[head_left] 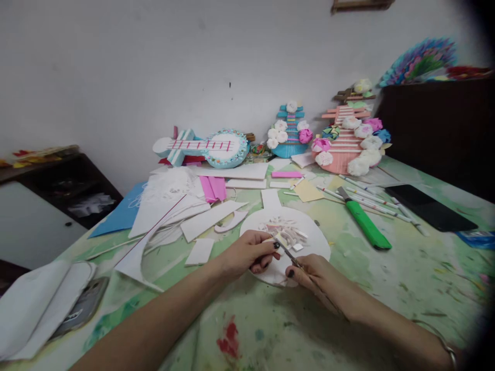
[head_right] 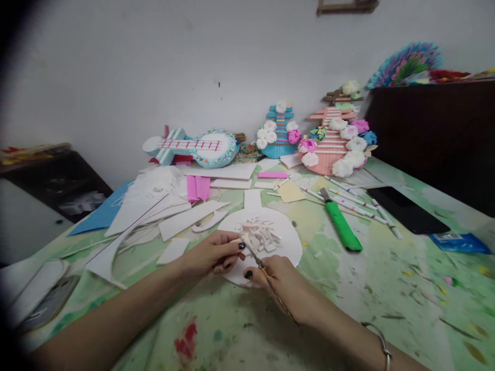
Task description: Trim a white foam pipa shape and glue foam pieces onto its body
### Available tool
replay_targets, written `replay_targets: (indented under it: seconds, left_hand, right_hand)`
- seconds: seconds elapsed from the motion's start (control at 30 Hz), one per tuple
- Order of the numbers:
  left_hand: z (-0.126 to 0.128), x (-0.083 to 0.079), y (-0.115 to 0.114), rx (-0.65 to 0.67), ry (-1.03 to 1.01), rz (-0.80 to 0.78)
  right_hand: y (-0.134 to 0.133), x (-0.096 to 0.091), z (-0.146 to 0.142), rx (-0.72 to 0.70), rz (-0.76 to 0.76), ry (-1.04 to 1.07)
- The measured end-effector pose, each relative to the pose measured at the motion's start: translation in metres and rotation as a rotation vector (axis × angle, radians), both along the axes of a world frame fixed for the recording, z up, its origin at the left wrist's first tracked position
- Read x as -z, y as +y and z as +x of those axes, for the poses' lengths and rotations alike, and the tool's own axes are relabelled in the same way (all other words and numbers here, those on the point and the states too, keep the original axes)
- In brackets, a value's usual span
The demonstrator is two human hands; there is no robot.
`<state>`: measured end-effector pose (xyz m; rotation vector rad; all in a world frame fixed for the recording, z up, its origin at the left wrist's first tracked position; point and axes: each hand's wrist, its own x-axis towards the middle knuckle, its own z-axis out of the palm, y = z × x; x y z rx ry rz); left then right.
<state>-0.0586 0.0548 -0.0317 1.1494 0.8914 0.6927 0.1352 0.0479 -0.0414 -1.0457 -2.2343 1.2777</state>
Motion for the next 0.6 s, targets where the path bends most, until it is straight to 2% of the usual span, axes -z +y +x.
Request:
replay_targets:
  seconds: [0.17, 0.33, 0.47, 0.6]
  left_hand:
    - [0.001, -0.003, -0.002, 0.003, -0.016, -0.038]
    - [0.005, -0.006, -0.005, 0.029, -0.001, -0.051]
    - [0.006, -0.005, -0.003, 0.009, -0.011, -0.053]
    - [0.006, -0.003, -0.002, 0.01, -0.013, -0.062]
  right_hand:
    - [-0.005, -0.009, -0.002, -0.023, -0.071, 0.072]
    - [-0.008, -0.019, -0.005, -0.011, -0.07, 0.078]
    - [-0.005, -0.016, -0.005, -0.062, -0.098, 0.125]
    - [-0.003, -0.01, -0.003, -0.039, -0.116, 0.141]
